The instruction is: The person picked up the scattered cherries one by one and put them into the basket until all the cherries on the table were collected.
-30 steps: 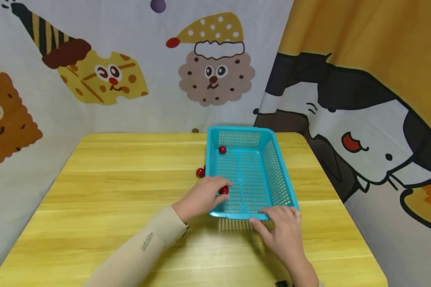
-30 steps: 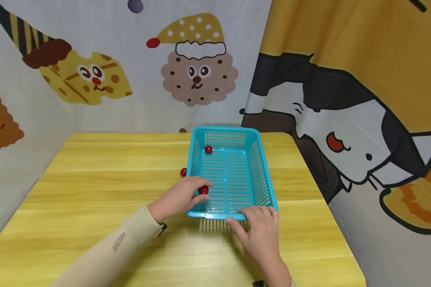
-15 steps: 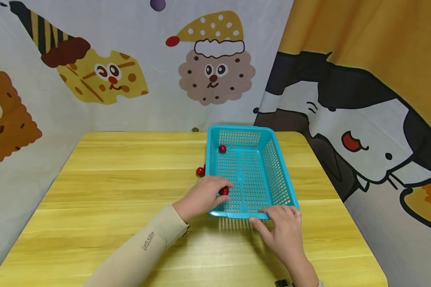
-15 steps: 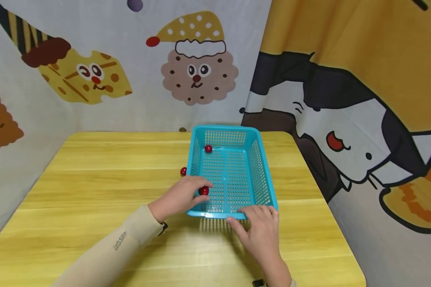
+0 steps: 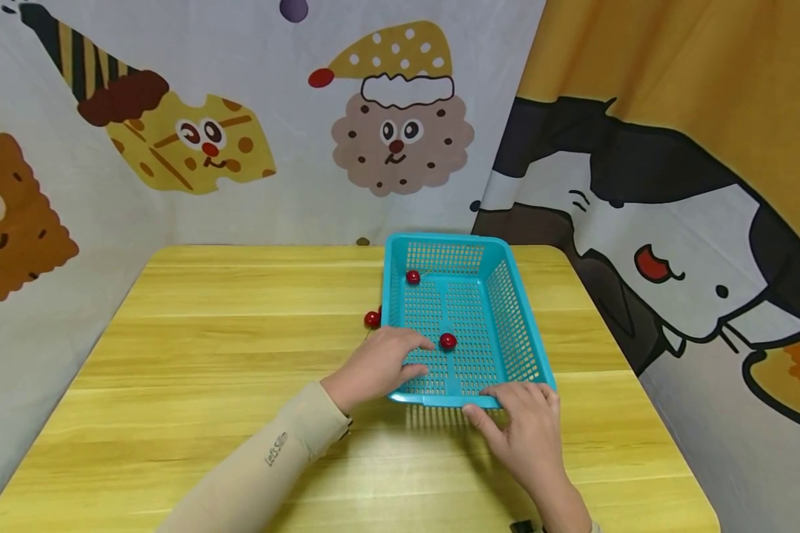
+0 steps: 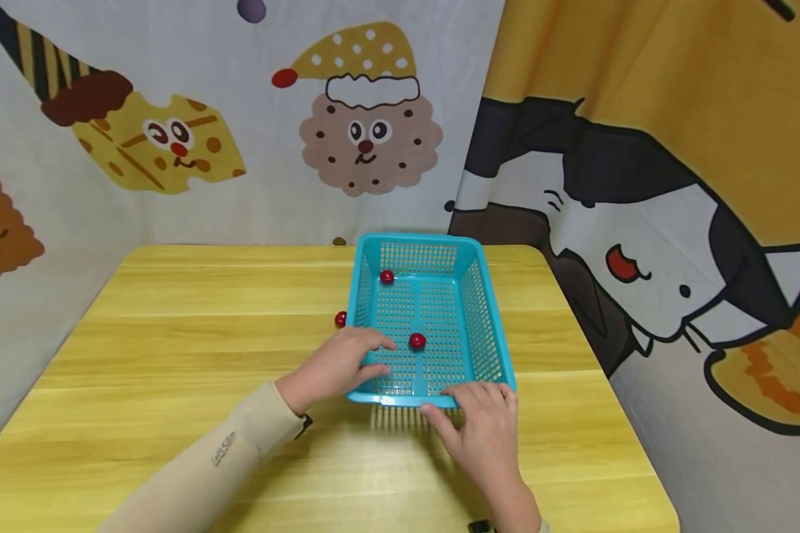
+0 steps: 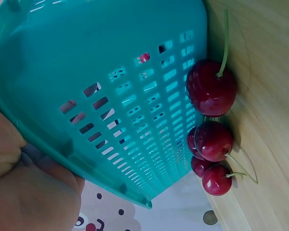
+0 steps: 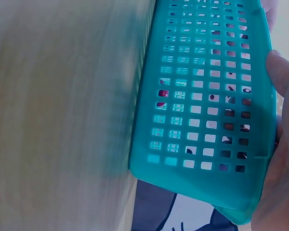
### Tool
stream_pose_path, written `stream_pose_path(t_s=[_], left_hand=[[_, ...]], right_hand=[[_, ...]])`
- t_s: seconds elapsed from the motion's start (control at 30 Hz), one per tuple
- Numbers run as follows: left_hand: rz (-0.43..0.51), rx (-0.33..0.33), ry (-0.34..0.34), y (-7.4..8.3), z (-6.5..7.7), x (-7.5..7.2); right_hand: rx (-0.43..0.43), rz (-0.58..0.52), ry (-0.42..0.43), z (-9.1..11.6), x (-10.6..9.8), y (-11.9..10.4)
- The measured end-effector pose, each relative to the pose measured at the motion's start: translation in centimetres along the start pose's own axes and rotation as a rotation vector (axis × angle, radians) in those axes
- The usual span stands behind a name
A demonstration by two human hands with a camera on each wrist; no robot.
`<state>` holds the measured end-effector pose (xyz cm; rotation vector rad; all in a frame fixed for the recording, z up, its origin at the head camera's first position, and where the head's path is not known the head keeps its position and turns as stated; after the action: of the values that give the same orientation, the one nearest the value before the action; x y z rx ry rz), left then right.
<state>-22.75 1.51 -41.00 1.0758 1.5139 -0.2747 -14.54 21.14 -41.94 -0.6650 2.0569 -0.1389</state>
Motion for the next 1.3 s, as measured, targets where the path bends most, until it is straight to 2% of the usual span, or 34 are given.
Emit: stream_pose_path(t_s=[0.47, 0.6, 0.77, 1.0, 1.13, 1.23, 1.3], left_hand=[[-0.023, -0.013, 0.031, 0.4, -0.1, 0.0], [-0.015, -0.016, 0.067, 0.4, 0.0, 0.1], [0.019, -0.019, 0.178, 0.2, 0.6, -0.5], [0.09, -0.003, 0.383, -0.4, 1.5, -1.8], [0.1, -0.004, 0.493, -1.1, 2.0, -2.6], [0.079, -0.023, 0.54, -1.7, 2.4, -3.2], [0.058, -0.045, 0.54, -2.1, 2.7, -3.4]], right_hand=[[0.01, 0.011, -0.021, 0.0, 0.0, 0.4], [0.008, 0.005, -0.016, 0.0, -0.1, 0.5], [-0.004, -0.003, -0.001, 0.0, -0.1, 0.4], [-0.005, 0.0, 0.003, -0.1, -0.1, 0.4], [0.005, -0.002, 0.0, -0.1, -0.1, 0.3], [0.01, 0.0, -0.003, -0.1, -0.1, 0.3], [0.011, 0.0, -0.004, 0.0, -0.1, 0.3]])
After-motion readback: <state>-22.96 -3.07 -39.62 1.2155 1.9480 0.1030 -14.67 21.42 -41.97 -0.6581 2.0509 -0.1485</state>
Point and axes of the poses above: each hand's wrist, its own z-axis away from the middle knuckle, its own x-axis out of the palm, y = z × x, the point moved 7 cm from there along -z, towards the middle knuckle, and after that the axes turned 7 degrees about x, right-handed, at the moved point
